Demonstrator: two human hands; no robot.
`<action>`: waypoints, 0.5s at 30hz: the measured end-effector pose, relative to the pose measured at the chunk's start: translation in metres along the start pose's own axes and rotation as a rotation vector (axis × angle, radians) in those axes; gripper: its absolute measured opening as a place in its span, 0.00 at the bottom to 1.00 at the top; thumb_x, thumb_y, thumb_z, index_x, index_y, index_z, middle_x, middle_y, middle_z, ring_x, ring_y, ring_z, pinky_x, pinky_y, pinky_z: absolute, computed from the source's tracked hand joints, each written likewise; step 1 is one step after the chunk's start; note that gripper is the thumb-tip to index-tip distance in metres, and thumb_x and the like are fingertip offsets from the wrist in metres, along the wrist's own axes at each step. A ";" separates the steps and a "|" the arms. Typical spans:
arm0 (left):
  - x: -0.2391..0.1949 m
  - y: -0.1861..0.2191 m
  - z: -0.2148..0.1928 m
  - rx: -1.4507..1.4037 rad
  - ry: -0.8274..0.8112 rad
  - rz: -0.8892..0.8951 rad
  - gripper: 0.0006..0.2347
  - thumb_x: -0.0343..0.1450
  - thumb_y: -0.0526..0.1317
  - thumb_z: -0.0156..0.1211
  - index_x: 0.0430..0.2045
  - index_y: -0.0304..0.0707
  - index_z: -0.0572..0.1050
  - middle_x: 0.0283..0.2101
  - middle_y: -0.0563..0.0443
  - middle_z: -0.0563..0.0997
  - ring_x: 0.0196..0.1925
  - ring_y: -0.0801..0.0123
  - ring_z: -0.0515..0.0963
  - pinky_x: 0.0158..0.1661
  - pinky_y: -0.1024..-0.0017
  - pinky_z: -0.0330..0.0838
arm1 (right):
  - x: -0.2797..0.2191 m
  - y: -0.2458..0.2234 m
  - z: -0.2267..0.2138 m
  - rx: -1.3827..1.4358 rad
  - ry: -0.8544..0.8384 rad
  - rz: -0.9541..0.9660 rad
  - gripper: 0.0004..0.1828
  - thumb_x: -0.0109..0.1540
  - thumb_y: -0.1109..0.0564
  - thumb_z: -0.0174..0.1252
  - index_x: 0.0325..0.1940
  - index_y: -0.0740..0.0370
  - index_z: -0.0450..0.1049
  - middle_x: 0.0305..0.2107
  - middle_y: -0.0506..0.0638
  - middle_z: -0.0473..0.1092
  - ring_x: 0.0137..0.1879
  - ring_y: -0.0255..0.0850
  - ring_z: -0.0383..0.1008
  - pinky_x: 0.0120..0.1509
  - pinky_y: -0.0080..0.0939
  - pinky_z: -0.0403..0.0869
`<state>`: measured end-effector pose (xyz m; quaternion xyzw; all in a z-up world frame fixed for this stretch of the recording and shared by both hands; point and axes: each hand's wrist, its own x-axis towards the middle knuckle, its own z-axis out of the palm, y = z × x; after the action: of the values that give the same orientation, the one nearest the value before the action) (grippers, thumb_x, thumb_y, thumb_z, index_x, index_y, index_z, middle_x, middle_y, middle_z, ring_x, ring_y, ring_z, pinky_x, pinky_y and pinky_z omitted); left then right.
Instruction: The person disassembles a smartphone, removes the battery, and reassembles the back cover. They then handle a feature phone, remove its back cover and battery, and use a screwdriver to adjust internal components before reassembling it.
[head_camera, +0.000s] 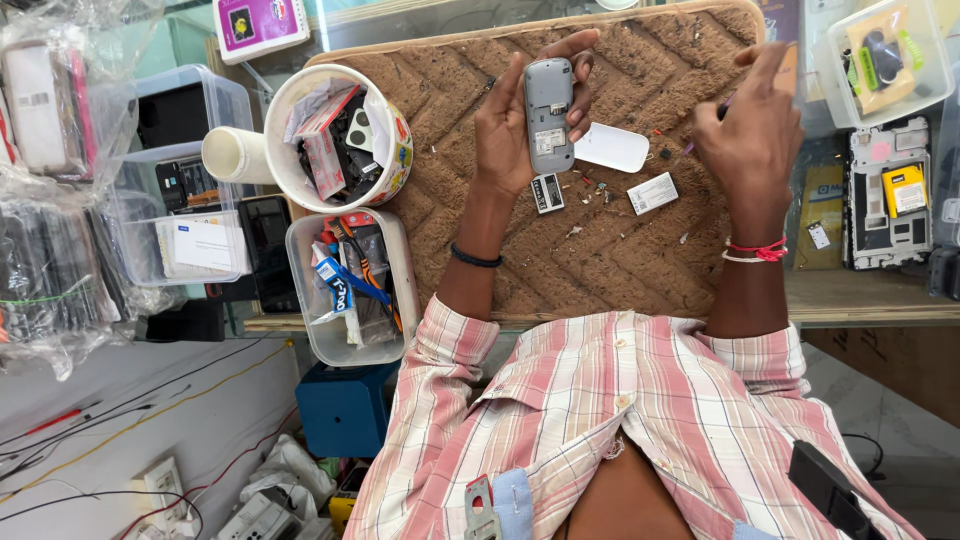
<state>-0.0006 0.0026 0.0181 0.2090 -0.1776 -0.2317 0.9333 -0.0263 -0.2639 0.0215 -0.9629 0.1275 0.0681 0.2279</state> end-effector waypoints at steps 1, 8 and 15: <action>0.000 -0.001 0.000 0.008 0.006 0.007 0.27 0.83 0.52 0.37 0.67 0.24 0.64 0.46 0.46 0.74 0.35 0.70 0.73 0.34 0.73 0.75 | 0.001 0.000 0.001 -0.038 -0.093 0.051 0.28 0.64 0.60 0.57 0.66 0.58 0.56 0.23 0.55 0.67 0.32 0.53 0.76 0.40 0.57 0.76; -0.002 -0.006 -0.003 -0.029 0.075 0.001 0.26 0.82 0.50 0.39 0.67 0.24 0.64 0.44 0.45 0.75 0.37 0.68 0.75 0.38 0.69 0.77 | -0.004 -0.009 0.004 -0.108 -0.211 0.017 0.32 0.67 0.54 0.59 0.72 0.53 0.56 0.27 0.60 0.73 0.35 0.55 0.77 0.44 0.56 0.77; -0.004 -0.009 -0.012 -0.002 0.048 0.041 0.25 0.82 0.51 0.41 0.66 0.27 0.68 0.44 0.46 0.78 0.38 0.68 0.78 0.40 0.69 0.78 | -0.002 -0.019 0.012 0.078 0.216 -0.199 0.28 0.67 0.57 0.67 0.67 0.58 0.63 0.36 0.56 0.76 0.37 0.43 0.78 0.45 0.44 0.78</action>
<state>-0.0017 0.0008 0.0023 0.2097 -0.1589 -0.2075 0.9422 -0.0240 -0.2415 0.0198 -0.9629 0.0576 -0.0638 0.2558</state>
